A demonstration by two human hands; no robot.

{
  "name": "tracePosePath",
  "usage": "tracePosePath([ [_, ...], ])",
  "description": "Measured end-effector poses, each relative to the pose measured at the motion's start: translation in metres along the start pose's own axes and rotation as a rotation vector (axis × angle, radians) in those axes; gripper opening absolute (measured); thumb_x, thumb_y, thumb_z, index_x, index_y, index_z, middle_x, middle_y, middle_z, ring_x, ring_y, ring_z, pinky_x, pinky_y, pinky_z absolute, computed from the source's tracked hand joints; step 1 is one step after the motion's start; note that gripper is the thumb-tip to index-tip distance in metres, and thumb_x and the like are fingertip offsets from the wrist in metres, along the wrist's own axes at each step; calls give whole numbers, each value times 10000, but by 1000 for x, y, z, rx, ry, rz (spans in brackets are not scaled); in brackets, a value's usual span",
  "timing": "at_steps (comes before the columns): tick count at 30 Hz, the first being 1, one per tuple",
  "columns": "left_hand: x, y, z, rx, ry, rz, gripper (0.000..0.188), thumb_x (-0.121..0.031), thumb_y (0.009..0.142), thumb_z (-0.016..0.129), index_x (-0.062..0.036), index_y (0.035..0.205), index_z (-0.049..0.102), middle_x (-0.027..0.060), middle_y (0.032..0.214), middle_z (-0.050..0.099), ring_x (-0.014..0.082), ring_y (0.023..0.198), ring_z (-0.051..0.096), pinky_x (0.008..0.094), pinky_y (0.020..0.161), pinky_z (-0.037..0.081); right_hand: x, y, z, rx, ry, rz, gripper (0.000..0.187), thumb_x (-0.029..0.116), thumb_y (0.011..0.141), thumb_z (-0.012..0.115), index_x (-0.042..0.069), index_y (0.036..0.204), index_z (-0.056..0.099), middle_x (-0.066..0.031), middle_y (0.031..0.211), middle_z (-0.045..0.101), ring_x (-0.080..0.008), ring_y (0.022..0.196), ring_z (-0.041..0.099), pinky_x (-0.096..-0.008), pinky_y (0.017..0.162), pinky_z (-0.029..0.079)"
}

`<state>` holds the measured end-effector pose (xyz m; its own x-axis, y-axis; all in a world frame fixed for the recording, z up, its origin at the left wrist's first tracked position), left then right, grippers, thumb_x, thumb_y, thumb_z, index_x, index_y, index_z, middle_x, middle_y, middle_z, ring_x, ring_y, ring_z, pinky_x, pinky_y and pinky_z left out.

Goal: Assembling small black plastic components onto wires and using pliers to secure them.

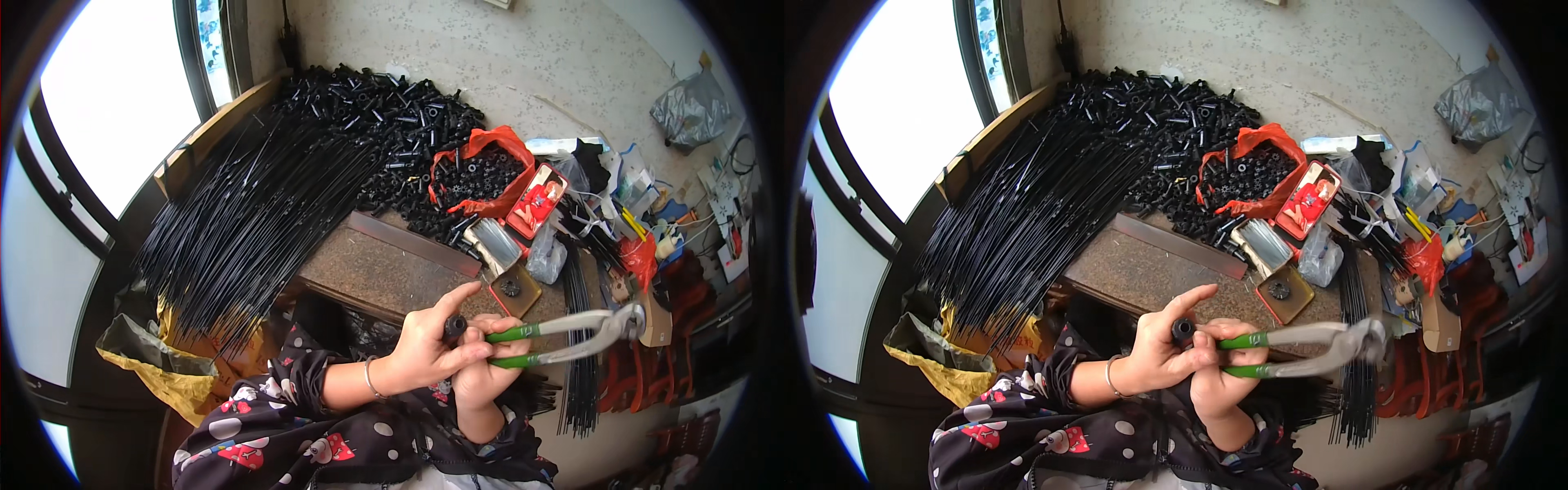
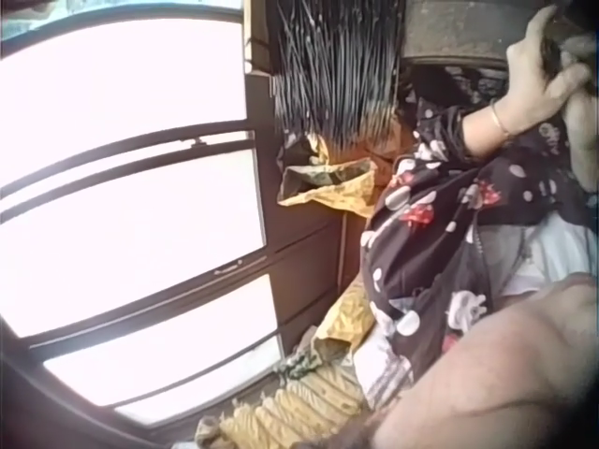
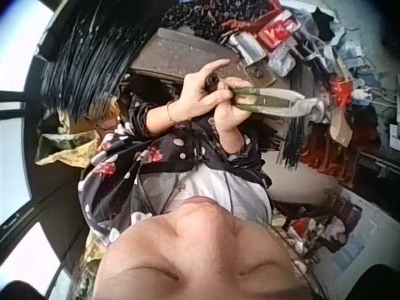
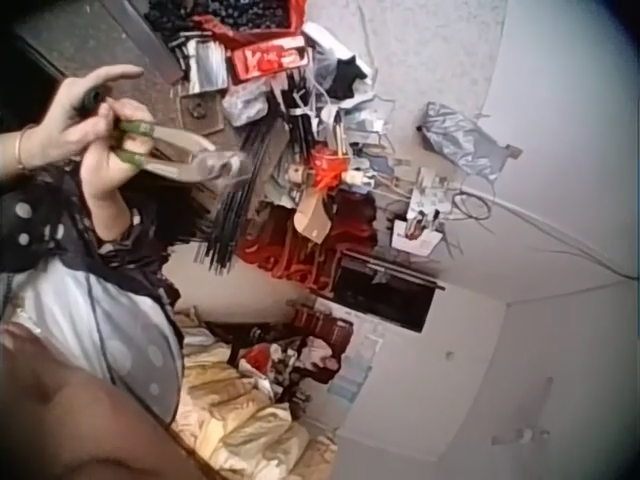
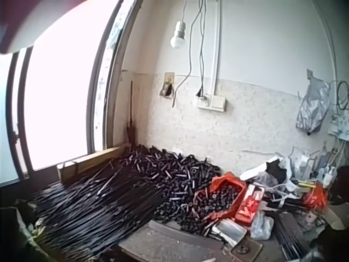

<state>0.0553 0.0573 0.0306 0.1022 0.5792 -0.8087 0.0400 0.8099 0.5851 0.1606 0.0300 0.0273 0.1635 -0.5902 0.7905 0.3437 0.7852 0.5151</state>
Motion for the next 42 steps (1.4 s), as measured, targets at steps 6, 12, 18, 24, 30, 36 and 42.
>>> tracePosePath([
  [6,-5,7,5,278,-243,17,573,-185,728,745,-8,1222,517,35,612,582,104,492,484,219,488,405,-1,10,-3,99,75,173,282,-13,784,621,47,1003,454,-67,762,557,-130,671,521,-215,628,428],
  [12,-2,22,-34,197,-320,-311,645,-217,688,780,1,1235,516,-14,581,545,64,481,404,187,477,337,-10,-1,-24,460,184,730,284,57,824,615,2,1068,482,-78,713,587,-144,581,520,-211,555,424],
  [18,17,29,-55,190,-240,-204,485,-202,643,810,-9,1046,622,-33,558,527,60,462,368,188,445,303,-19,-42,-37,753,-325,855,318,117,898,523,-58,1159,472,-127,752,594,-159,590,571,-209,520,432],
  [24,13,30,-43,237,-68,-148,304,-186,644,801,-20,847,647,-29,547,518,68,455,385,191,434,303,-8,-48,-23,742,126,1190,256,96,908,500,-34,1128,509,-120,773,619,-132,552,514,-208,533,423],
  [30,29,19,-44,103,13,-118,194,-147,663,761,-37,750,627,-24,541,515,70,457,404,189,436,308,-18,-58,-44,773,47,1382,262,78,908,507,-25,1149,508,-123,824,631,-131,573,529,-220,574,449],
  [36,42,16,-45,109,55,-151,147,-123,682,721,-44,749,617,-24,541,517,70,453,403,196,434,312,-26,-64,-50,797,-592,1135,310,83,918,488,-33,1205,469,-135,911,634,-153,649,590,-242,607,474],
  [42,9,33,-50,0,-72,-99,167,-129,694,707,-46,809,618,-29,546,517,76,450,393,199,441,323,-20,-48,-26,733,-430,595,373,69,878,532,-47,1223,453,-145,982,630,-196,722,629,-252,623,487],
])
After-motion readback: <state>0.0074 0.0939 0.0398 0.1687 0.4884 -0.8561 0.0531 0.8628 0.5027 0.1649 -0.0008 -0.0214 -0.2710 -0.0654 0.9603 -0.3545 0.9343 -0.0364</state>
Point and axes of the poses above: each hand's wrist, its own y-axis towards the middle knuckle, its own z-axis out of the palm, x = y × z, the point moved 7 cm from there along y, towards the middle knuckle
